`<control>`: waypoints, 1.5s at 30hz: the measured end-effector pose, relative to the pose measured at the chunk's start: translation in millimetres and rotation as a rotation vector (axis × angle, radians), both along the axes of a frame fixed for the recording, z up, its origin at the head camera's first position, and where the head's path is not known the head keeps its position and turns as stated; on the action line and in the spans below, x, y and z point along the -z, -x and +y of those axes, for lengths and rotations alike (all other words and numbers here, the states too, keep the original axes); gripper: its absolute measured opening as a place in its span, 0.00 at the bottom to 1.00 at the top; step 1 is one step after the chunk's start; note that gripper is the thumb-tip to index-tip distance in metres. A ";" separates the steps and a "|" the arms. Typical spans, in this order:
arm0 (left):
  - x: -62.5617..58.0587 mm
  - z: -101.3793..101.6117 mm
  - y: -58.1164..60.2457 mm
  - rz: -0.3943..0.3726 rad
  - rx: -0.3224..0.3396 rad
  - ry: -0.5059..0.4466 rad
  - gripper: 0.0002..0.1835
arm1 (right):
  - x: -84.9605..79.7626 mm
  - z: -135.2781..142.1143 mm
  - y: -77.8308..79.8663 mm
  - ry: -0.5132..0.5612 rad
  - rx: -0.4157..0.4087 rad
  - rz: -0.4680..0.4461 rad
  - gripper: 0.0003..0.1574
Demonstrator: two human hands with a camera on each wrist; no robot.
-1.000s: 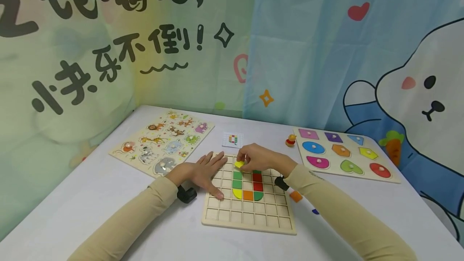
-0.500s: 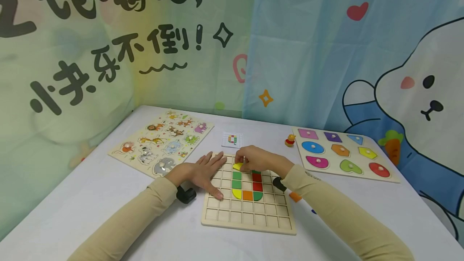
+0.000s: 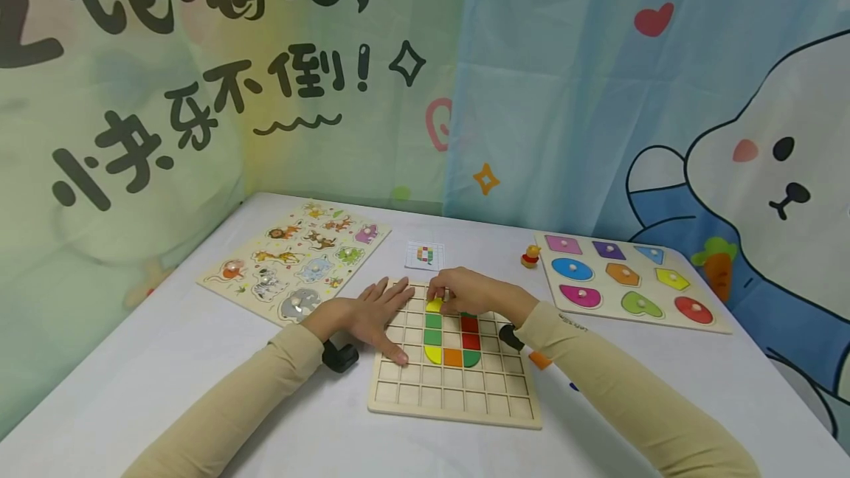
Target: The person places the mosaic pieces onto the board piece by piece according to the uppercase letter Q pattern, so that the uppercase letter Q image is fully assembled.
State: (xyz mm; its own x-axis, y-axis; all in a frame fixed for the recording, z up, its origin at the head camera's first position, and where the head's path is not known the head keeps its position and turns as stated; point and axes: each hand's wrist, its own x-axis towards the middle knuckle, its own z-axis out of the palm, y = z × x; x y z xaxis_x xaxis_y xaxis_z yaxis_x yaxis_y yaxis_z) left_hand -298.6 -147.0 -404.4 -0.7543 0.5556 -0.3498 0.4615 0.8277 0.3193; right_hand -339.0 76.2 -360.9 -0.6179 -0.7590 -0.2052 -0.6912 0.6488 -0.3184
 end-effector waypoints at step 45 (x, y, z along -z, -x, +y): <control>-8.6 1.4 -3.7 -0.005 -0.004 0.033 0.66 | 2.3 3.8 2.7 0.023 -0.006 0.004 0.09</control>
State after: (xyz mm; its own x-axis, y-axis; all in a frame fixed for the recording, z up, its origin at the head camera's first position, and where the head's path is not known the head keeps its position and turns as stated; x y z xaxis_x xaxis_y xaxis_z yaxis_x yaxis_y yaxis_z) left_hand -294.9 -145.6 -395.8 -0.7545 0.5408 -0.3719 0.4568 0.8396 0.2940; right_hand -341.6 80.0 -363.2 -0.6137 -0.7676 -0.1848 -0.6967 0.6367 -0.3306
